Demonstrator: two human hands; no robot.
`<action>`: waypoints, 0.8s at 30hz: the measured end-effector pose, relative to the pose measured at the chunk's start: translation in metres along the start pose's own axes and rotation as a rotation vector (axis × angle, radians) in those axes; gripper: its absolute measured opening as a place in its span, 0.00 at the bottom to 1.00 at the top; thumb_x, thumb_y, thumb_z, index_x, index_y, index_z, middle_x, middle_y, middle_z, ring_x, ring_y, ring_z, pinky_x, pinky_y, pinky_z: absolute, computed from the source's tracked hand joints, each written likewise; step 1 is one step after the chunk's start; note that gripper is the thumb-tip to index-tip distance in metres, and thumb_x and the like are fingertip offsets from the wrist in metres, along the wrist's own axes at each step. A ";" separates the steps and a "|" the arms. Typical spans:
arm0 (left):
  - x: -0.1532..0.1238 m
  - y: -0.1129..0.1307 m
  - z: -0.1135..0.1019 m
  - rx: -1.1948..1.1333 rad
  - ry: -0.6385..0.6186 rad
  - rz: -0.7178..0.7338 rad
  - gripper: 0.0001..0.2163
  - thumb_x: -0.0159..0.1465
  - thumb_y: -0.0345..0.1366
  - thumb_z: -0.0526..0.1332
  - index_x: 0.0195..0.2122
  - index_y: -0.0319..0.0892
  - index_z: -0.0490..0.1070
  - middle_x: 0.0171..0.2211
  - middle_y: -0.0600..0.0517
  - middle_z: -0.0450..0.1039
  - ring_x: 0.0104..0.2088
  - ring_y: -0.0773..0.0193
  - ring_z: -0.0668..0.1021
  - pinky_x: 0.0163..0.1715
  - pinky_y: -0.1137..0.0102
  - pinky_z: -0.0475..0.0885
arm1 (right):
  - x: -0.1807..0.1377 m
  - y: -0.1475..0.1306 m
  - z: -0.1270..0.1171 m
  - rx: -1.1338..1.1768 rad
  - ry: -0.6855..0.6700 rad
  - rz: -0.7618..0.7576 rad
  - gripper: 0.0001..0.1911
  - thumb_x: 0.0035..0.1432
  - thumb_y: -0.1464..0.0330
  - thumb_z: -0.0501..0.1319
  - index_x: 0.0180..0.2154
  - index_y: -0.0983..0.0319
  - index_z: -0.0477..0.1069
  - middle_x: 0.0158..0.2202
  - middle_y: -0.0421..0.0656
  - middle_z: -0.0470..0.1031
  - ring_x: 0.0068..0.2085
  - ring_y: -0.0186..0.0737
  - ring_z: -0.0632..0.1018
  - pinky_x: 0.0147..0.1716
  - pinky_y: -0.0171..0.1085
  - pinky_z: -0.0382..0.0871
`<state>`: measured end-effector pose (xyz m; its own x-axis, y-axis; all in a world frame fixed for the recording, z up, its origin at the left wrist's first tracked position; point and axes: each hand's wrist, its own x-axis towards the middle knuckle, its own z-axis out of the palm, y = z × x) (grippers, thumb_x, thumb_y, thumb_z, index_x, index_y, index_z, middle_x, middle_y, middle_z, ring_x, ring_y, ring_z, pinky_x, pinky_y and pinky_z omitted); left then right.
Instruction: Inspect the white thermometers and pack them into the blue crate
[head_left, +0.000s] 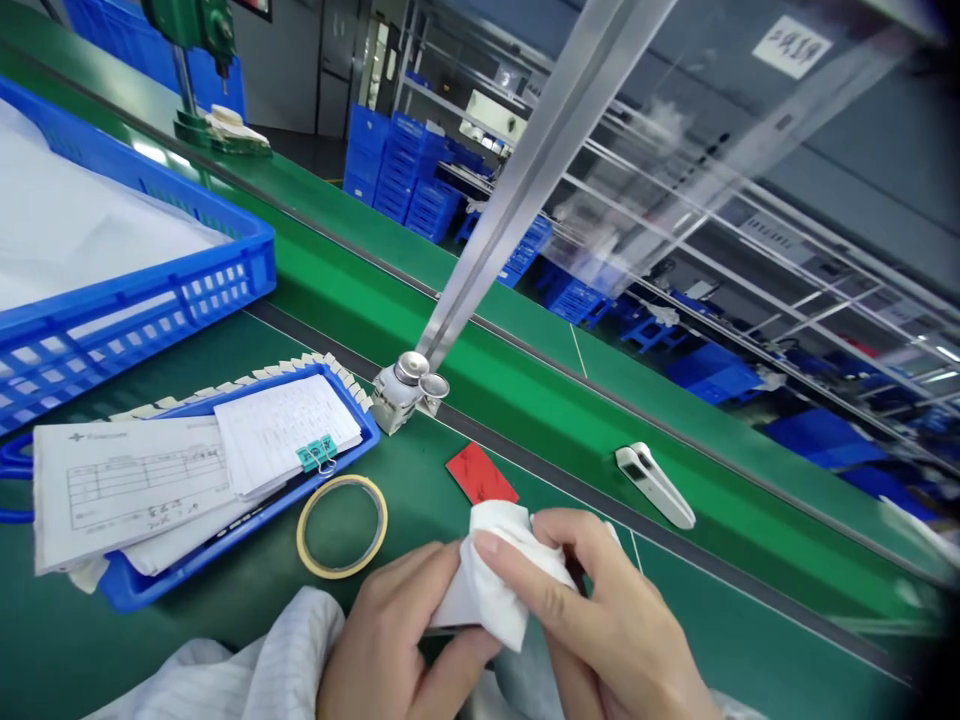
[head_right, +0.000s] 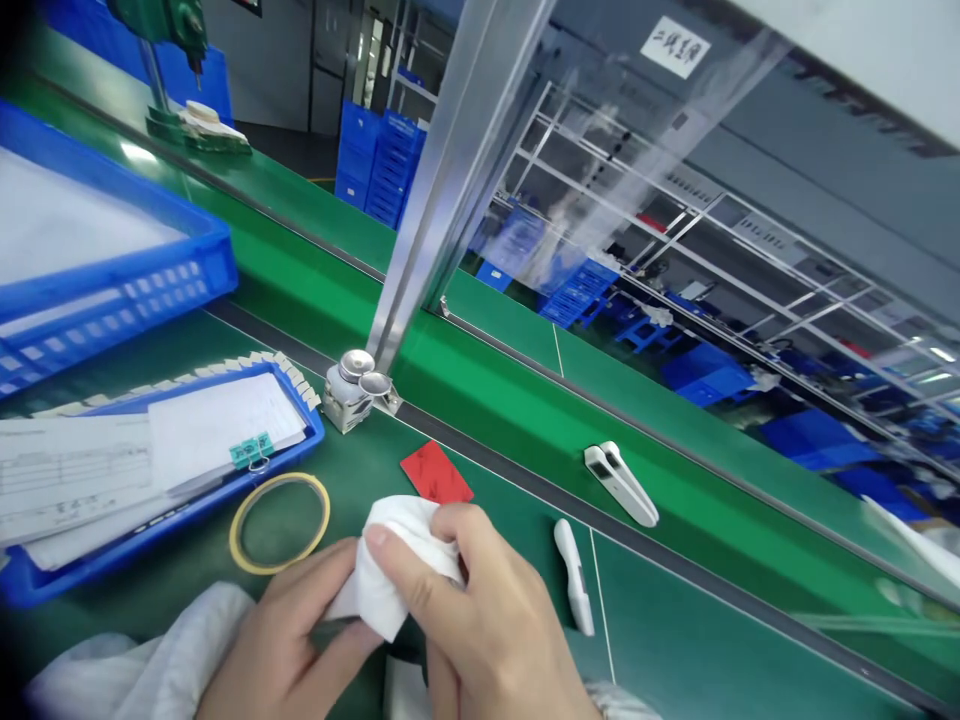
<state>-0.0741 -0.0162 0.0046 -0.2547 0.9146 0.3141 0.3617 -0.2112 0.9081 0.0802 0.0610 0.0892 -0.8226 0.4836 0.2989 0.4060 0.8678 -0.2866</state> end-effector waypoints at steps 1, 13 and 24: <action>-0.002 -0.001 0.001 0.036 0.013 0.031 0.11 0.65 0.44 0.58 0.42 0.45 0.74 0.34 0.51 0.78 0.35 0.61 0.80 0.34 0.74 0.75 | -0.007 0.001 0.003 -0.025 0.009 -0.009 0.34 0.56 0.81 0.53 0.61 0.48 0.63 0.45 0.46 0.63 0.36 0.37 0.72 0.31 0.35 0.71; -0.007 0.003 0.003 0.145 -0.035 0.147 0.15 0.66 0.47 0.56 0.45 0.43 0.74 0.35 0.49 0.78 0.35 0.61 0.80 0.33 0.72 0.76 | -0.032 -0.006 0.013 0.268 0.331 0.265 0.24 0.62 0.79 0.51 0.51 0.50 0.73 0.42 0.43 0.67 0.37 0.36 0.74 0.28 0.30 0.70; -0.010 -0.004 0.006 0.238 0.024 0.220 0.17 0.65 0.47 0.57 0.49 0.42 0.74 0.41 0.49 0.80 0.40 0.62 0.82 0.37 0.77 0.77 | -0.057 0.006 0.032 0.017 0.316 0.079 0.29 0.55 0.84 0.54 0.53 0.57 0.73 0.45 0.47 0.65 0.38 0.35 0.73 0.32 0.32 0.70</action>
<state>-0.0675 -0.0226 -0.0036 -0.1670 0.8467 0.5051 0.6095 -0.3140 0.7280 0.1171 0.0349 0.0415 -0.6240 0.5629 0.5420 0.4546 0.8256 -0.3342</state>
